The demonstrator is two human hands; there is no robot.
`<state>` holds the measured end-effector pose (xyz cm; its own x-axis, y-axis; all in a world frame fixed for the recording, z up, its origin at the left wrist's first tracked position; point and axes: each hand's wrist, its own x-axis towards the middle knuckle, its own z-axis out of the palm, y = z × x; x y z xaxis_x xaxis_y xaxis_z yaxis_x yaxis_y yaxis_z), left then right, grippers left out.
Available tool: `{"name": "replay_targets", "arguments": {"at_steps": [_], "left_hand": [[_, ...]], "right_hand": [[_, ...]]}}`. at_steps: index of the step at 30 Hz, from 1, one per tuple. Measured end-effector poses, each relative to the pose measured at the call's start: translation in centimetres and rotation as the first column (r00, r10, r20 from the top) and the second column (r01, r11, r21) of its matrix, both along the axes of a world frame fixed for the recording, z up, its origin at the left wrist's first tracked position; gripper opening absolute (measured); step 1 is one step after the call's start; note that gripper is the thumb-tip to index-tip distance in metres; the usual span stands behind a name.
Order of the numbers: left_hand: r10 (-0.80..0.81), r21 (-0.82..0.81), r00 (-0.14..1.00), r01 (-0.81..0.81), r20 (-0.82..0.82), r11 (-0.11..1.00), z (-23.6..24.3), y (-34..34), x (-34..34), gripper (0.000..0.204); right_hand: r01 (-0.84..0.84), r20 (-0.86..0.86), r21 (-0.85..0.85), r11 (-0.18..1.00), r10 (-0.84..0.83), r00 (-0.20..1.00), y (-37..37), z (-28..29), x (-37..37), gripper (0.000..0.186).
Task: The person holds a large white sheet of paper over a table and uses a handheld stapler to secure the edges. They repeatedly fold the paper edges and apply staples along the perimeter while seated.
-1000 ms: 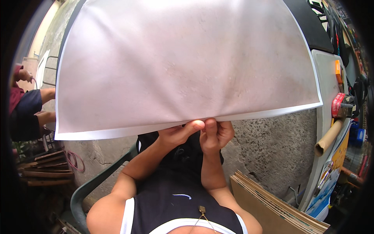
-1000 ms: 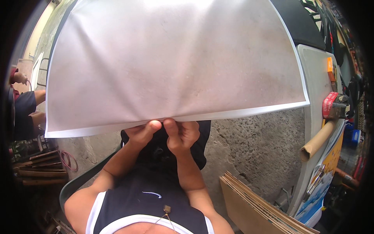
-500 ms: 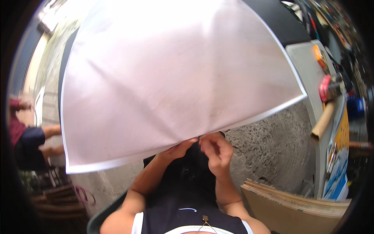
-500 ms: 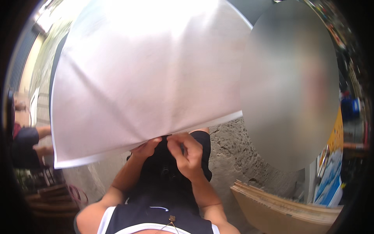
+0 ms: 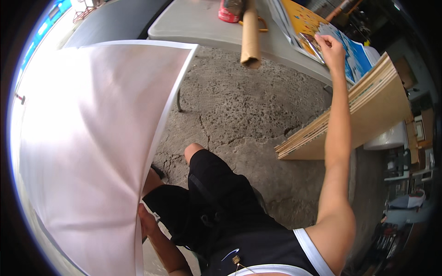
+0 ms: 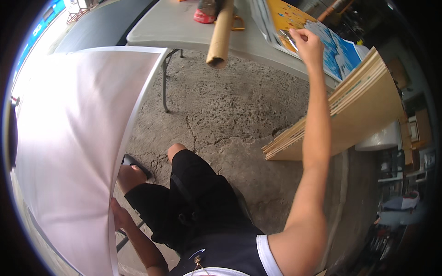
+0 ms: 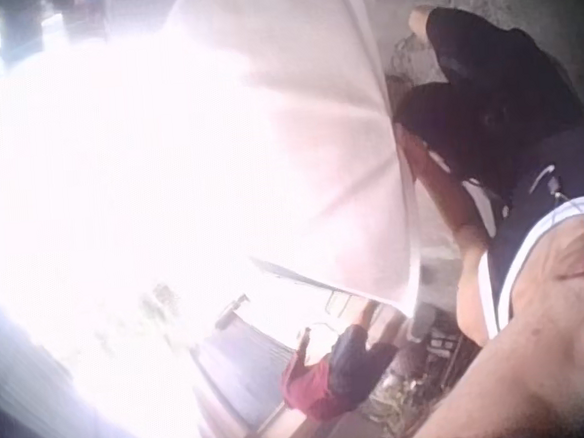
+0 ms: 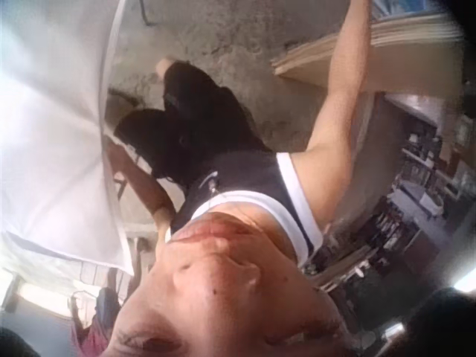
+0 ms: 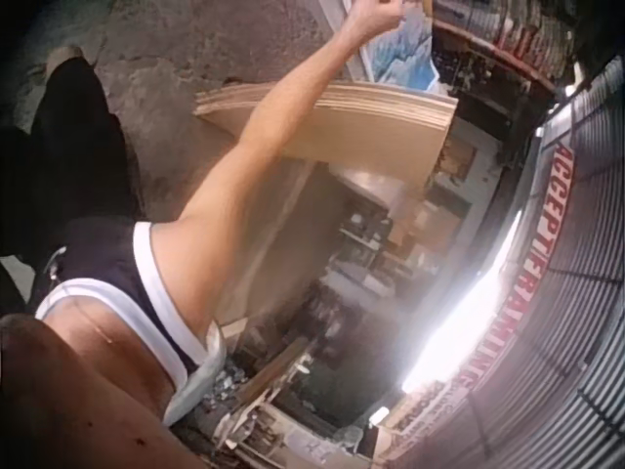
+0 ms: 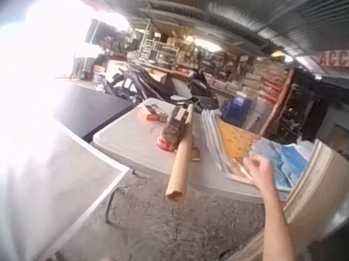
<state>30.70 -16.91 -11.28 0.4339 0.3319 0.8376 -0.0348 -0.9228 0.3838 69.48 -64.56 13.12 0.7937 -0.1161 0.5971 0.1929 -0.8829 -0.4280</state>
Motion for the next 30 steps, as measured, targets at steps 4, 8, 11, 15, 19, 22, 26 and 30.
{"name": "replay_targets", "arguments": {"at_steps": [4,8,11,15,19,22,26,30], "left_hand": [[0.573,0.781,0.818,-0.388,0.048,0.489,-5.1,-1.5,-3.4,0.037],[-0.124,-0.071,0.913,0.105,-0.389,0.992,2.8,-3.7,1.2,0.040],[-0.309,-0.244,0.942,0.271,-0.132,0.931,5.7,-3.5,3.5,0.039],[-0.002,0.125,0.940,0.047,-0.342,0.991,5.7,-3.6,2.3,0.035],[-0.355,-0.484,0.920,0.239,-0.163,0.842,6.2,-4.4,2.9,0.034],[-0.350,-0.417,0.921,0.254,-0.171,0.872,7.1,-4.6,3.3,0.033],[-0.316,-0.336,0.924,0.234,-0.215,0.913,7.1,-3.7,3.3,0.031],[-0.234,-0.135,0.930,0.203,-0.284,0.970,7.0,-3.0,4.6,0.029]], "right_hand": [[-0.050,-0.447,-0.494,0.868,-0.204,0.871,-7.6,-4.0,9.3,0.047],[0.020,-0.395,-0.613,0.790,-0.329,0.857,-9.8,-6.5,11.6,0.047],[0.229,-0.233,-0.518,0.824,-0.393,0.890,-13.9,-5.7,10.7,0.047],[-0.018,-0.144,0.596,0.803,0.128,0.981,-13.8,-5.0,4.9,0.045],[-0.130,-0.097,0.659,0.741,0.255,0.962,-8.6,-3.5,-11.8,0.041],[-0.158,-0.346,0.725,0.670,0.553,0.758,-1.6,-7.1,-22.4,0.027],[0.010,-0.718,0.673,0.740,0.649,0.252,7.6,-15.9,-28.9,0.032],[-0.555,-0.787,0.511,0.657,0.617,0.006,11.6,-20.4,-29.2,0.034]]}}
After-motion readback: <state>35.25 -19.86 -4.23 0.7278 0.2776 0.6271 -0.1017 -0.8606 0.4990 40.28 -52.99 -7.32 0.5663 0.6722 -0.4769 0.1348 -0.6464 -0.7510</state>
